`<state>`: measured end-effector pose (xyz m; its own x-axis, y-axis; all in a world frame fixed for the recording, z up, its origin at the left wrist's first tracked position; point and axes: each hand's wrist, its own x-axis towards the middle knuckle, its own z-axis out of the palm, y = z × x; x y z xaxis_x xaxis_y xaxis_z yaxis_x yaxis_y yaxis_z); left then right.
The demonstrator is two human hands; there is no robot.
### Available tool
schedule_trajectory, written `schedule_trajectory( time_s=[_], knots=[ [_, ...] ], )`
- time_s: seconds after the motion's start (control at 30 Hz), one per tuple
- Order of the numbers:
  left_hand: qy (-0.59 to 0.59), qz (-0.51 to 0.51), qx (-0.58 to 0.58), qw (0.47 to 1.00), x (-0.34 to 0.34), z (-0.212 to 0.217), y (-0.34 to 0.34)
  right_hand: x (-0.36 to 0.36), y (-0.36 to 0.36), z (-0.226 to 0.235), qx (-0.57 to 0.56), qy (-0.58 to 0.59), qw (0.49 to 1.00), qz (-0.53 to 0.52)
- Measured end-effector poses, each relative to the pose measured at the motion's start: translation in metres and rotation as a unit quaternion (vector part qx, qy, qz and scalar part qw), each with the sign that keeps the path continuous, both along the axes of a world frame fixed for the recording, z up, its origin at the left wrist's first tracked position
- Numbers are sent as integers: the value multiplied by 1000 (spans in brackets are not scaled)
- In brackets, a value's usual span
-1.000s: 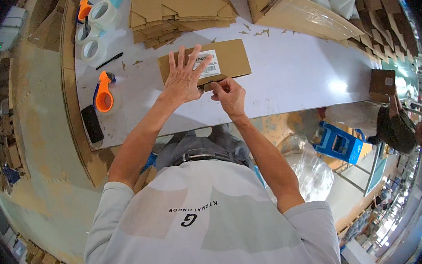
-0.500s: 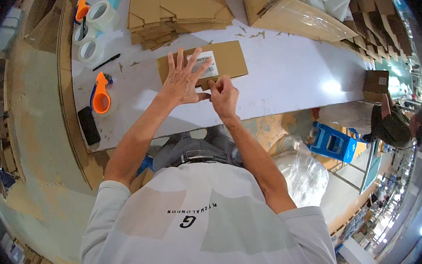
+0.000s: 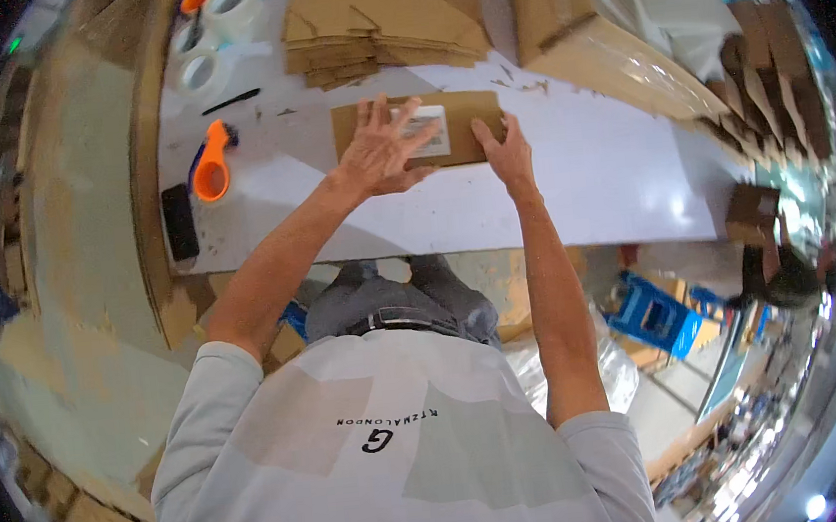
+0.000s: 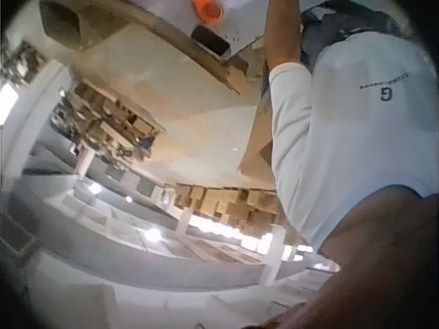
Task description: The person sets up a large cardboard box, packs foam sheets and items into small cardboard boxes, and closes them by hand. The person then places the packed boxes into the large cardboard box and fastens their belt buckle.
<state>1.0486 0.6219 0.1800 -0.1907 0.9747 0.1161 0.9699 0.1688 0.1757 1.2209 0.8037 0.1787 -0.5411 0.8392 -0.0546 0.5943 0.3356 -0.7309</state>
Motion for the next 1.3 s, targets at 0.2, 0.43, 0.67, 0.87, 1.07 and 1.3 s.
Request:
schedule_trajectory(
  time_s=[0.2, 0.43, 0.67, 0.87, 1.07, 1.3],
  knots=[
    [-138, 67, -15, 988, 26, 19, -55, -7, -12, -6, -157, 30, 967, 200],
    [-154, 207, 2, 966, 99, 41, -138, 0, -6, -14, -361, -7, 854, 374],
    [-142, 536, 152, 819, 243, 109, -274, -64, -60, -64, -336, -59, 826, 449],
    [101, 826, 166, 529, 347, 174, -377, -99, -151, -58, -112, -26, 759, 641],
    [185, 926, 188, 271, 353, 158, -530, -114, -212, -71, 80, -81, 676, 728],
    [9, 999, 29, 37, 347, 14, -691, -108, -243, -65, 223, -315, 601, 700]
  ],
)
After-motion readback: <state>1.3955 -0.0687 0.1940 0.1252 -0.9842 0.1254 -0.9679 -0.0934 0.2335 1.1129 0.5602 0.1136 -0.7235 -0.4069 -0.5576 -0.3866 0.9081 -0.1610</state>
